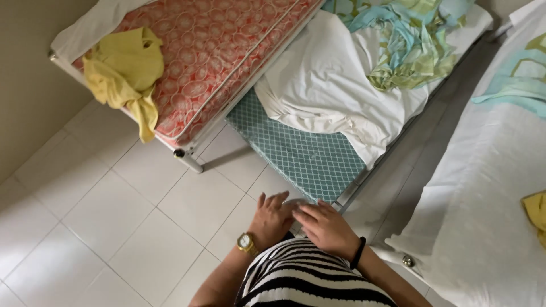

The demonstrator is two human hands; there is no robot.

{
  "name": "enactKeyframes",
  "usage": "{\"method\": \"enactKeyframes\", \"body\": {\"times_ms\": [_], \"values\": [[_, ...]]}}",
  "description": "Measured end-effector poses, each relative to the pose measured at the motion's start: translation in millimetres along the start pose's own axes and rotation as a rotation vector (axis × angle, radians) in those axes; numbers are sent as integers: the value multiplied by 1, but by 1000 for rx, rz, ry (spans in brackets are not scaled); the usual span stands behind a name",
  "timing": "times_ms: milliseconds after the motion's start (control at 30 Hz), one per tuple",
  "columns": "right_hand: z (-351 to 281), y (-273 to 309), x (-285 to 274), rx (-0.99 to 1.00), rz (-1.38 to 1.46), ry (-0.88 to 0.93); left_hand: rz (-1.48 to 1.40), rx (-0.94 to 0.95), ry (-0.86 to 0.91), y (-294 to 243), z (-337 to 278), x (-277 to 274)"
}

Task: The person folds a green and white towel and places it on a small wooden stool. They then fold a yellow towel and place it on the same stool. Finally, they fold a white pillowcase and place it on the stool.

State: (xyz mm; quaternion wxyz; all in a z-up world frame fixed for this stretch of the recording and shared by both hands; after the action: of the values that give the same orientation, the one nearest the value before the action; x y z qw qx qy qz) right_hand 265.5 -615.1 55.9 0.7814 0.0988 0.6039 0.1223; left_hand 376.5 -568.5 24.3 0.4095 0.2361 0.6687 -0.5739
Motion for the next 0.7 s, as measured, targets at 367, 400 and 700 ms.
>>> {"method": "enactKeyframes", "body": {"times_ms": [367, 400, 700], "values": [[39, -38, 3, 91, 150, -12, 8, 130, 8, 11, 62, -14], [42, -42, 7, 78, 161, 22, 2, 121, 18, 16, 62, -9], [30, -71, 18, 212, 99, 115, -72, 198, 191, 22, 95, 7]]}}
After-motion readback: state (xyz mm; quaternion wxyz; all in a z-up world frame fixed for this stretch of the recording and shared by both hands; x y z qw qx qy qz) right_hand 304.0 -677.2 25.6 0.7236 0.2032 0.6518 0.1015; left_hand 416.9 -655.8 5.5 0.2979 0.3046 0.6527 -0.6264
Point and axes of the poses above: each hand's wrist, its own z-axis towards the middle knuckle, its own x-axis out of the palm, y = z × x, the point moved 9 cm from there along z, towards the middle knuckle, and after that the axes turned 9 degrees about -x, right-handed, at the moved point
